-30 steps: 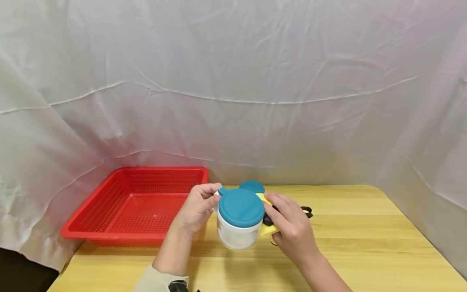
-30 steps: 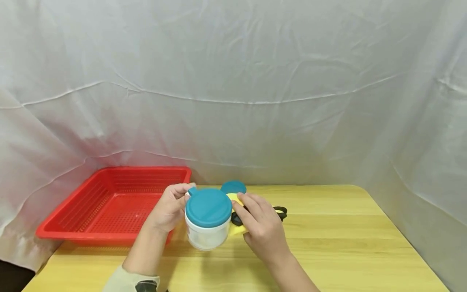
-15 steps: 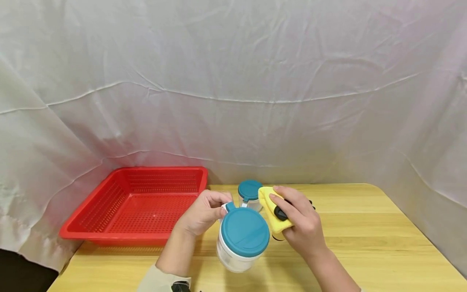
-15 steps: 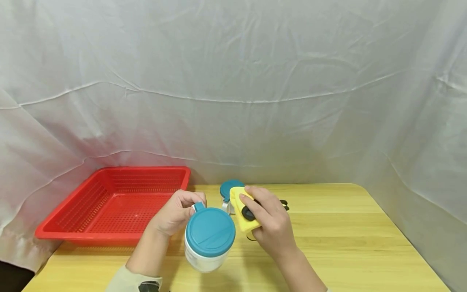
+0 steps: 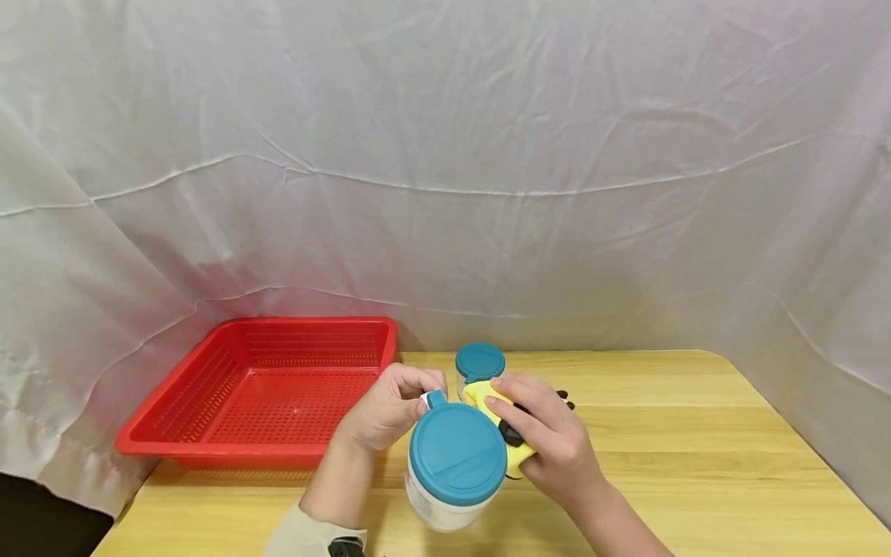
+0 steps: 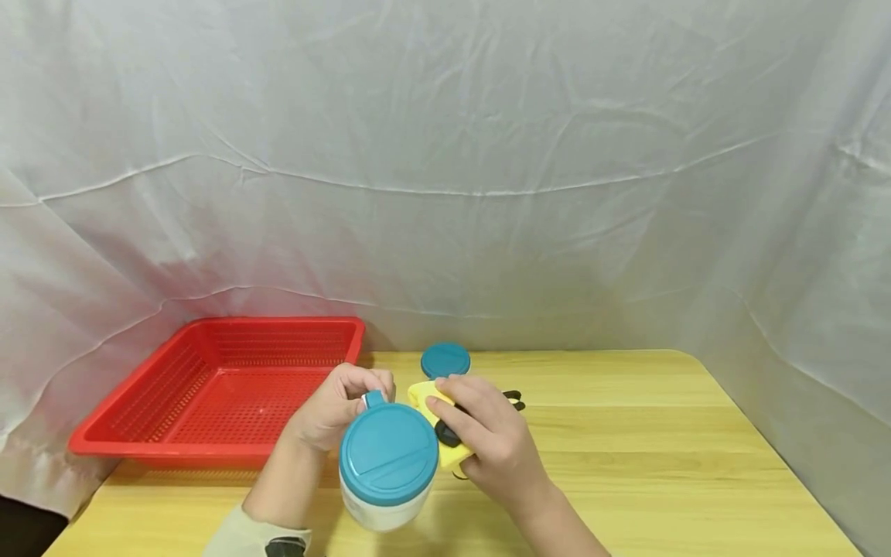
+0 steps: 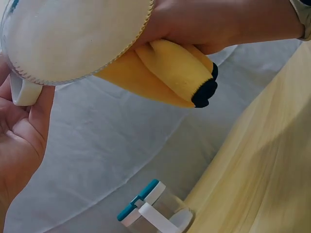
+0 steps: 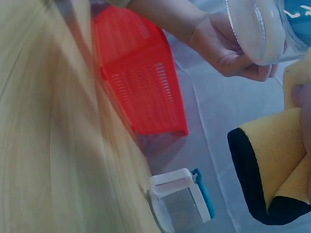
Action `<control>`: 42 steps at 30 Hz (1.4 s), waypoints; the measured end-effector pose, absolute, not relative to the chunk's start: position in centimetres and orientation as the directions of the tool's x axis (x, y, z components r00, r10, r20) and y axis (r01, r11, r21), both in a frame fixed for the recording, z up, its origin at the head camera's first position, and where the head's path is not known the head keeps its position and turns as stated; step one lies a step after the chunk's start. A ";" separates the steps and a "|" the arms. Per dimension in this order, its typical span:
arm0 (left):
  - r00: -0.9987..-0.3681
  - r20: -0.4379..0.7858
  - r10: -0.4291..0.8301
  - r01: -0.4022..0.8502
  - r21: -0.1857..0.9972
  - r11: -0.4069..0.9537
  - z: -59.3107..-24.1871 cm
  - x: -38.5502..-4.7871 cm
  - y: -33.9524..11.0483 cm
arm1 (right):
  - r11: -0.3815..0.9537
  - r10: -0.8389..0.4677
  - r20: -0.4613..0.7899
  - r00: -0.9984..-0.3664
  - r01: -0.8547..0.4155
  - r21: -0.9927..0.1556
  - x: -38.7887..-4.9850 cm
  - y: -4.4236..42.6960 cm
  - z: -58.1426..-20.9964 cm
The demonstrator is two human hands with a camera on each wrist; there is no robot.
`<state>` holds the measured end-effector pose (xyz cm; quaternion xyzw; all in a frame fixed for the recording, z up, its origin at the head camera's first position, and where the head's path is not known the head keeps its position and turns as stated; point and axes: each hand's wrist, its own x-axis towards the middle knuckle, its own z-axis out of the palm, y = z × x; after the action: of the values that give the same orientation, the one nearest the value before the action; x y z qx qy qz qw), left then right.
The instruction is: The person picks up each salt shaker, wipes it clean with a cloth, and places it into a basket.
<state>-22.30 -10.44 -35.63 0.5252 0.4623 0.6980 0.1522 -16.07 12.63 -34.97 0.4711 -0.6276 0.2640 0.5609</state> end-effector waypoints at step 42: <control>-0.313 0.558 0.768 0.210 0.830 -0.517 -36.5 -22.5 -10.1 | 0.352 -0.289 0.953 0.094 -0.915 0.197 -16.0 12.8 -34.5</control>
<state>-22.53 -10.13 -36.53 0.5487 0.4460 0.6764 0.2062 -16.00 12.78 -34.52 0.4933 -0.6102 0.2839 0.5511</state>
